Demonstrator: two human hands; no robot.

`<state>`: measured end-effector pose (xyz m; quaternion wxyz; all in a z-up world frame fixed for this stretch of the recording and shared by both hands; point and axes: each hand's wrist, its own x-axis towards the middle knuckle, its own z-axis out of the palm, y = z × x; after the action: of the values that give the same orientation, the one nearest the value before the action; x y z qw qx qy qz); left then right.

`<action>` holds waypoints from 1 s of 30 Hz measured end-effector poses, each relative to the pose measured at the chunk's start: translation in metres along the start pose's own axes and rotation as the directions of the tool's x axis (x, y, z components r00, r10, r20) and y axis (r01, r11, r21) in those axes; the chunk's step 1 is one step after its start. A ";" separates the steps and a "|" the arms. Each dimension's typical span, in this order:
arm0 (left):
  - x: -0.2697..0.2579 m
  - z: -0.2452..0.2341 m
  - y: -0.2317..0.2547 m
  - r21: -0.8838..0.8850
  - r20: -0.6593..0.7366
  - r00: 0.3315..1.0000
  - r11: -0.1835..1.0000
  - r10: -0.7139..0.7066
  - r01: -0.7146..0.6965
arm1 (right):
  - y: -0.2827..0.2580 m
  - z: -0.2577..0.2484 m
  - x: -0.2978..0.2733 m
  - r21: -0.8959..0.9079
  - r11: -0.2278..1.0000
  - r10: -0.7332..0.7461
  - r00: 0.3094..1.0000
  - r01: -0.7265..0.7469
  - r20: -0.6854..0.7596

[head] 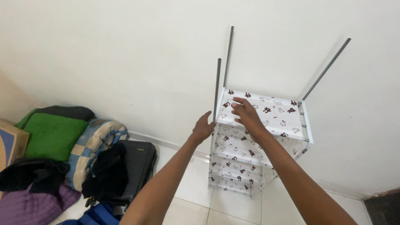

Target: The person disassembles a small white shelving unit with bear-patterned fabric shelves. They remove the top shelf, then systematically detach the metal rods and plastic corner pieces, placing the components on a nearby wooden table.

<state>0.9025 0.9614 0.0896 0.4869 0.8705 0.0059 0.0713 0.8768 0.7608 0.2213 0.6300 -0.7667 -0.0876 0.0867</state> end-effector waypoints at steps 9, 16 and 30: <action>0.018 -0.003 -0.023 0.439 0.321 0.947 0.890 -0.026 -0.124 | 0.037 0.101 0.091 0.034 0.986 -0.150 0.955 0.164 -0.257; 0.026 0.000 -0.033 0.360 0.232 0.948 0.886 0.220 -0.294 | 0.036 0.096 0.103 0.047 0.994 -0.073 0.937 0.094 -0.342; 0.036 0.009 -0.039 0.355 0.209 0.950 0.886 0.234 -0.297 | 0.023 0.104 0.092 0.206 0.954 -0.141 0.935 0.216 -0.325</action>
<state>0.9417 0.9776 0.0563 0.2923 0.9440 -0.1389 0.0648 0.9415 0.8780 0.1768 0.7288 -0.6782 -0.0475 -0.0814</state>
